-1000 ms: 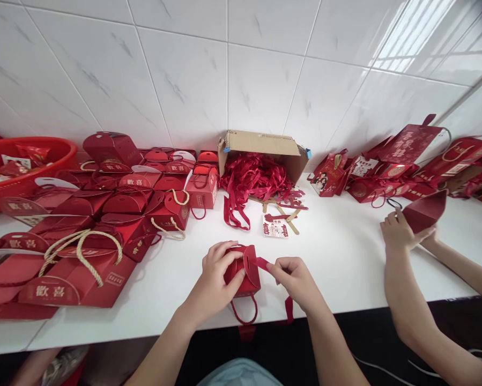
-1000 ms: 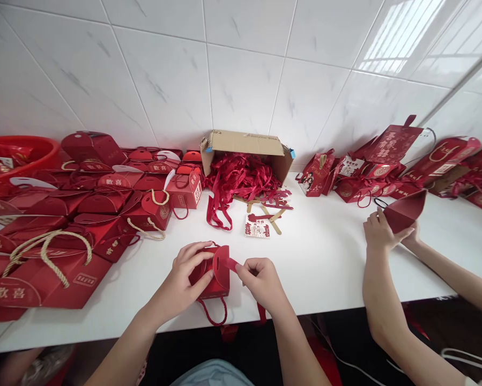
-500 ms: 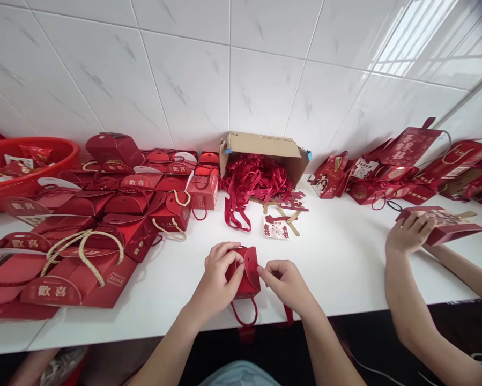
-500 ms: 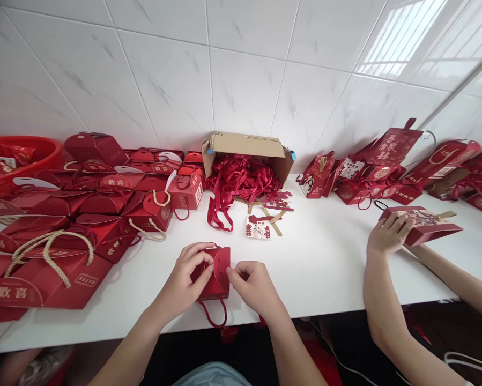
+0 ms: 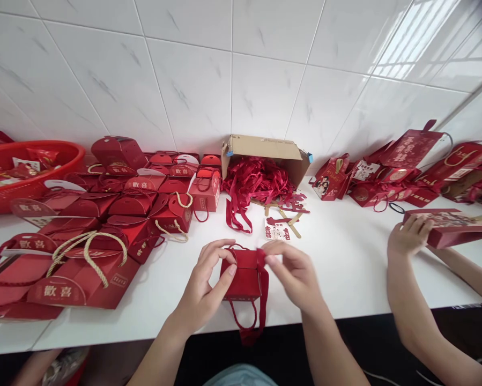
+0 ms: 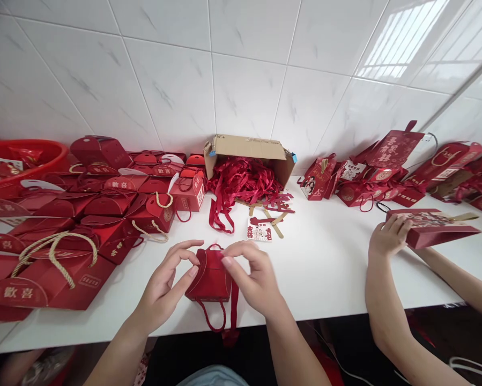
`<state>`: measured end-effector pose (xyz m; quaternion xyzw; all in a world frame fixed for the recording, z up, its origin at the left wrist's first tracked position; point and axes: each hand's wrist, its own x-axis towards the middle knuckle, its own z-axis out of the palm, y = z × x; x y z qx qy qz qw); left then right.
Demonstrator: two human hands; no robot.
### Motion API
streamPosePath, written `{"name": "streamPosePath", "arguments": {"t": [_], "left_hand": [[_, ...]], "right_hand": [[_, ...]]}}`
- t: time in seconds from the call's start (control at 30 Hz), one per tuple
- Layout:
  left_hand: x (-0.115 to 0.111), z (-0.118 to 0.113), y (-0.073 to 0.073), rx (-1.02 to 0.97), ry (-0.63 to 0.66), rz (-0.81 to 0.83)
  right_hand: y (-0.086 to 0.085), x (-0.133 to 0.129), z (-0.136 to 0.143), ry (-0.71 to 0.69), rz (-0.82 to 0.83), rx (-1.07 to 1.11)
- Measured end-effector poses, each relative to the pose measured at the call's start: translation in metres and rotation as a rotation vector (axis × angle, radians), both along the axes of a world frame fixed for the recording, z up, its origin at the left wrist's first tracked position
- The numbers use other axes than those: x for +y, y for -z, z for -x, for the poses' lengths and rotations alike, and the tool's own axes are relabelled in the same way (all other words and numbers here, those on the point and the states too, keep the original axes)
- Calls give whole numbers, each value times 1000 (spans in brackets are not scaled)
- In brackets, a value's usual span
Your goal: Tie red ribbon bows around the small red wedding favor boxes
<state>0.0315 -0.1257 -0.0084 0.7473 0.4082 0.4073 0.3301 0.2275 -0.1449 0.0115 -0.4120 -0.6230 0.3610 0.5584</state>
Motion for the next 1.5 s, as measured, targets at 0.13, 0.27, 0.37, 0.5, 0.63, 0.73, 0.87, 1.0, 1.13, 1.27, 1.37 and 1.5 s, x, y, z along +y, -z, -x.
{"name": "streamPosePath", "arguments": {"t": [0.13,0.27,0.37,0.5,0.63,0.73,0.87,1.0,1.13,1.27,1.37,1.5], "left_hand": [[-5,10,15,101,-49,-24],[-11,11,37,-68,-172,39],[-14,9,44,-246,-268,164],[-14,9,42,-305,-377,250],[-14,9,39,-336,-393,286],[-15,7,39,-335,-385,303],[-17,5,40,-340,-379,312],[-17,3,43,-407,-385,302],[-19,2,49,-486,-357,283],[-22,1,53,-509,-344,293],[-23,2,55,-509,-351,300],[-25,-1,52,-526,-335,312]], "right_hand": [[-31,-33,-18,315,-339,287],[-41,-41,-22,327,-408,285],[-25,-21,-8,138,-142,-57],[8,9,19,8,52,-370],[27,18,35,28,147,-440],[29,17,37,-4,181,-432],[27,16,36,-53,185,-408],[28,16,38,-29,199,-410],[29,17,39,-4,213,-434],[27,17,38,-5,232,-445],[26,17,37,-23,241,-447],[27,18,36,-25,230,-470]]}}
